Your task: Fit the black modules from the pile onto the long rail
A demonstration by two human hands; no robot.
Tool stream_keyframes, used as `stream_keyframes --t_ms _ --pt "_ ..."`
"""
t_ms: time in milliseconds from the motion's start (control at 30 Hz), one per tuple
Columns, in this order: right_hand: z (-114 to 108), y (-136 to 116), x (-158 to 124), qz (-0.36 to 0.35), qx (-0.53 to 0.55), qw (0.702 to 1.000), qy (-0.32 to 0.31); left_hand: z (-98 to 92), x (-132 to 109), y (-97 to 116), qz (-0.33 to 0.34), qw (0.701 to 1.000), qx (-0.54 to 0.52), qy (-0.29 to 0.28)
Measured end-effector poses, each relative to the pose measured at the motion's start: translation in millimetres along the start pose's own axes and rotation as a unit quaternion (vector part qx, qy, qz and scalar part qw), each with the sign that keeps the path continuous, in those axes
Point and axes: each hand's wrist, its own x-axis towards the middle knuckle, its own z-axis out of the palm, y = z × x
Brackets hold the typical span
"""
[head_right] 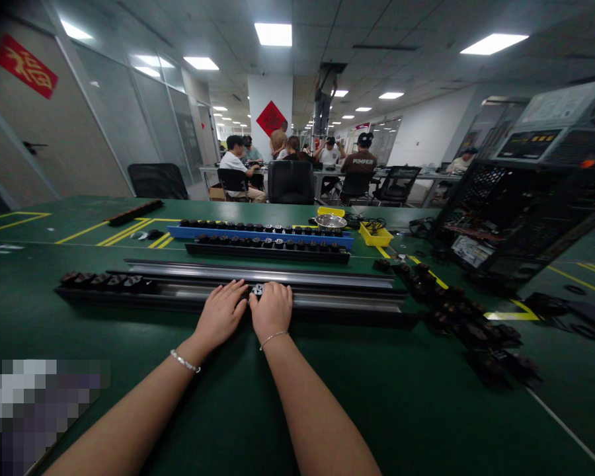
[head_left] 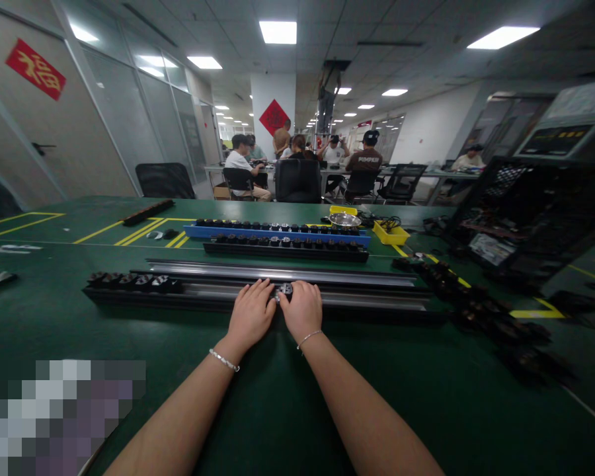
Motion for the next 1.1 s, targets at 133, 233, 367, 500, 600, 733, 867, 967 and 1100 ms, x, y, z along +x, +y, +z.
stream_keyframes --t_ms 133,233,367,500,600,733,867,967,1100 --pt "-2.0 2.7 -0.6 0.006 -0.001 1.000 0.000 -2.3 0.5 1.7 -0.005 1.000 0.002 0.003" --pt "-3.9 5.5 -1.1 0.012 0.000 1.000 -0.002 -3.1 1.0 2.4 -0.005 1.000 0.003 0.004" --pt "-6.9 9.9 -1.9 0.017 -0.003 1.000 -0.006 -2.9 1.3 2.4 -0.006 1.000 0.002 0.007" --pt "-8.1 12.2 -2.4 0.017 -0.006 1.000 -0.009 -2.5 1.0 1.9 -0.004 1.000 0.003 0.011" --pt "-7.3 12.4 -2.5 0.015 -0.011 1.000 -0.007 -2.9 0.9 2.0 -0.004 1.000 0.002 0.012" --pt "-7.1 12.9 -2.5 0.013 -0.016 1.000 -0.002 -3.8 0.8 3.0 -0.003 1.000 0.002 0.015" --pt "-9.5 15.1 -2.6 0.017 -0.018 1.000 -0.008 -4.2 0.7 4.2 -0.007 1.000 0.007 0.012" --pt "-11.6 18.0 -2.8 0.022 -0.017 1.000 -0.006 -4.2 0.8 4.7 -0.007 1.000 0.008 0.009" --pt "-14.2 21.8 -3.2 0.028 -0.014 0.999 -0.007 -4.0 1.0 4.7 -0.005 1.000 0.011 0.007"
